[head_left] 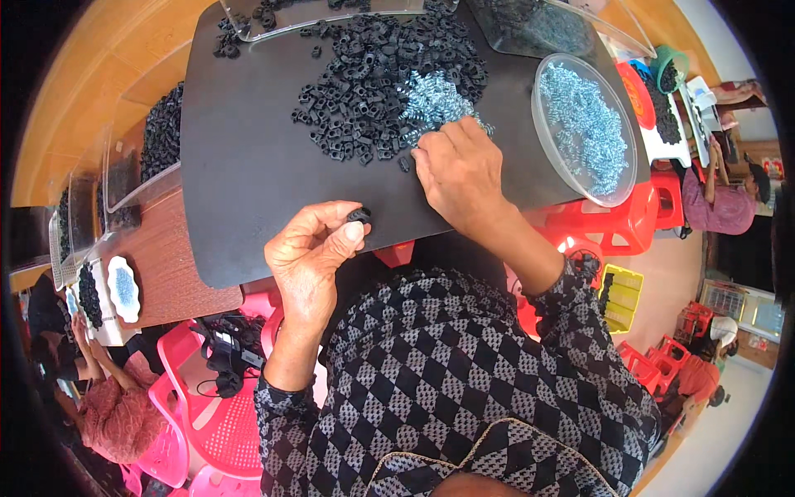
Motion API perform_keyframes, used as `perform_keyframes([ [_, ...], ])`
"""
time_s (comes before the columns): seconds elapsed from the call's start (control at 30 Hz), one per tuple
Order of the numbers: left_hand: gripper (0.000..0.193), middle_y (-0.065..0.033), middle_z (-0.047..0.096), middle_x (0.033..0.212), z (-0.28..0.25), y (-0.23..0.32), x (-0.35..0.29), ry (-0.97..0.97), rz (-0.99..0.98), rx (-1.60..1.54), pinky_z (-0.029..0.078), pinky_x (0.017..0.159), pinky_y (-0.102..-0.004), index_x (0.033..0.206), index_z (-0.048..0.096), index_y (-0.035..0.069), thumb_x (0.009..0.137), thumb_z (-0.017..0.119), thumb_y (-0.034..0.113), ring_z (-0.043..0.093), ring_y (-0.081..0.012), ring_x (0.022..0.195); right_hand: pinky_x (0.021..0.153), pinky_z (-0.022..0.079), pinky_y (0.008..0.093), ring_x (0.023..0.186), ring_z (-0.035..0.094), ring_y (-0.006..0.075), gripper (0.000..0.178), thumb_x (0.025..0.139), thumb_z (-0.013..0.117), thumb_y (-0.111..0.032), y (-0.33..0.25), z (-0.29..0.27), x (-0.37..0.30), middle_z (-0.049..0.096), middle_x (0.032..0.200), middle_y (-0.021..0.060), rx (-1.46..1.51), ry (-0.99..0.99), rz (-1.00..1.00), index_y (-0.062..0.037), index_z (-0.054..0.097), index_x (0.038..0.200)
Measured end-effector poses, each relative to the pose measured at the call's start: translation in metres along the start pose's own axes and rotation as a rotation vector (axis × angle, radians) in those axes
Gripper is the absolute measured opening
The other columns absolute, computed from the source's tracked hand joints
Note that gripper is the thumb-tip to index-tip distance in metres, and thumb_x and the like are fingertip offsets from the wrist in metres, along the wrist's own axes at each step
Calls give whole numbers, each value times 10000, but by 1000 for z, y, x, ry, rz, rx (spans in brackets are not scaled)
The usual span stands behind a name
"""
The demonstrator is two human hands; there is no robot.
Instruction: Assembling small black plastic components by hand.
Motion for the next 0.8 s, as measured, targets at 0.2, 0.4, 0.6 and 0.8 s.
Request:
perform_keyframes([
  [0.2, 181, -83, 669, 833, 1, 2, 7, 43, 135, 53, 490, 613, -216, 975, 648, -33, 808, 689, 23, 616, -123, 696, 556, 422, 353, 634, 514, 249, 139, 685, 719, -22, -3, -10, -1, 562, 713, 69, 171, 9, 59, -40, 601, 755],
  [0.4, 177, 31, 573, 844, 18, 9, 22, 32, 295, 124, 426, 708, -188, 1011, 650, 1, 839, 676, 32, 505, -50, 756, 536, 418, 289, 596, 522, 162, 72, 747, 700, -29, -12, -11, 5, 560, 671, 52, 486, -107, 179, -15, 635, 773],
  [0.6, 184, 8, 596, 861, 22, 12, 32, 44, 428, 330, 449, 709, -209, 1011, 638, 24, 836, 683, 56, 531, -73, 767, 559, 416, 219, 647, 517, 41, 85, 815, 679, -75, -14, -2, 8, 588, 696, -16, 884, -338, 513, 5, 660, 836],
  [0.8, 184, -22, 607, 833, 24, 13, 28, 118, 507, 433, 476, 658, -232, 1011, 606, 22, 836, 664, 15, 564, -94, 729, 580, 423, 201, 657, 503, 22, 91, 829, 663, -82, -18, 1, 7, 592, 714, -34, 908, -379, 597, 7, 660, 847],
])
Point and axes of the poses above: each hand's wrist, its own x-axis towards the middle knuckle, its own z-axis out of the palm, y = z × x, the point moved 5 cm from there along x, towards the middle knuckle
